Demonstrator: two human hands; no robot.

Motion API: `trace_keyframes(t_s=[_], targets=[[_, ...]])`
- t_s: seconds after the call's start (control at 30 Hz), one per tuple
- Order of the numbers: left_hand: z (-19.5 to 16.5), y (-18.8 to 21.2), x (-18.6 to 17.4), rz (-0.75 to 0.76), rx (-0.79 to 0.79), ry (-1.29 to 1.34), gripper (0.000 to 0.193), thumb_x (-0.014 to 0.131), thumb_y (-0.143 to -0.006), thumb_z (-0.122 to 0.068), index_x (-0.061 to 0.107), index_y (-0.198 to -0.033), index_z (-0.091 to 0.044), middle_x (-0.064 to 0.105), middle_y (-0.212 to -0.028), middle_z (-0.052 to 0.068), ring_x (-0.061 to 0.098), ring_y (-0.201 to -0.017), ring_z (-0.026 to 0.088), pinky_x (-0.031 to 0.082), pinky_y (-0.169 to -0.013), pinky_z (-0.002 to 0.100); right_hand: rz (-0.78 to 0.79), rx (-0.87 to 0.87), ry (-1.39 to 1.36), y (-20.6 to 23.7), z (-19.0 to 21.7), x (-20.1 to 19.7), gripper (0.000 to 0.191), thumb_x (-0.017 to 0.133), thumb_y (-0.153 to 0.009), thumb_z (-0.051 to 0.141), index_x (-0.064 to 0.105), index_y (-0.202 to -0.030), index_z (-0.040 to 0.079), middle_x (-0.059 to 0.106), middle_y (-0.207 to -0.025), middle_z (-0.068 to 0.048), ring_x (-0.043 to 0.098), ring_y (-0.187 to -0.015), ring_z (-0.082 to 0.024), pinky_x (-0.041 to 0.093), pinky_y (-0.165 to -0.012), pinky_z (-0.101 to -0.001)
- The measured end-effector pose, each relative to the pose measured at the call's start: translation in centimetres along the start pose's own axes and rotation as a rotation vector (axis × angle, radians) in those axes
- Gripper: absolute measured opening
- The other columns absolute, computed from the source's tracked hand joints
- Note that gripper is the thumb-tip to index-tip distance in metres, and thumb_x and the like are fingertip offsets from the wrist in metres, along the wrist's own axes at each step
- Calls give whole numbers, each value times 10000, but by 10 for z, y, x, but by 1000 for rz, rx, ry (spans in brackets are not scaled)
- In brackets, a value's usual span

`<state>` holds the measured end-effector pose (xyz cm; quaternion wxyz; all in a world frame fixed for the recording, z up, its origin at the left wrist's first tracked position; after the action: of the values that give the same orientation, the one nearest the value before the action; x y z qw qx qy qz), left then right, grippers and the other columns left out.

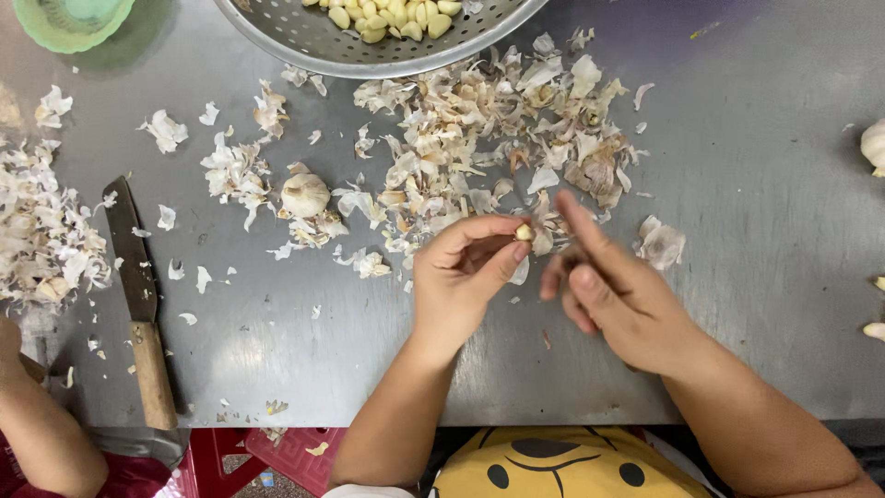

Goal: The person peels garlic cloves one at a time at a stainless steel table, using a small knife to trim and remove the papery skins from each clove by hand, and drops the peeled cloves into a metal colander filled with other peeled cloves while discarding skins onto the table.

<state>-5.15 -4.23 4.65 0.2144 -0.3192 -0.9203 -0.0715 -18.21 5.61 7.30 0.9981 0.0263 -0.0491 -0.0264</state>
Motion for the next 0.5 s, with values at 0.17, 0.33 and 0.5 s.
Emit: trace_keyframes(t_s=[0.17,0.33,0.5], targets=[[-14,4,4,-19,117,-242,235,713,-954,91,678,-1177,26,707,-1171,113,726,-1079,174,616,-956,304,21,113,47,3,-6,0,596,424,-1075,347,347,-1623,126,602,-910,-52,472,-606,-63,447,-588,-202],[-19,4,4,-43,135,-264,217,721,-955,92,693,-1161,31,712,-1170,120,730,-1076,176,626,-955,305,24,222,-46,5,-10,0,614,431,-1040,355,355,-1610,139,592,-889,-31,474,-597,-64,424,-538,-205],[-19,5,4,-33,147,-277,235,725,-951,112,692,-1169,29,714,-1178,126,729,-1080,179,625,-952,300,34,126,-17,3,-7,-2,619,454,-1086,348,382,-1636,75,492,-806,-11,457,-620,-65,404,-569,-205]])
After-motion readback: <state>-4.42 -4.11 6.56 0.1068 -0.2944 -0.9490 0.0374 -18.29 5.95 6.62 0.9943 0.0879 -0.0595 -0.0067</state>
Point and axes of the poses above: each hand's wrist, its own y-axis away from the middle knuckle, its own x-axis out of the palm, z = x × y, the point moved 7 cm from there along -y, towards the middle knuckle
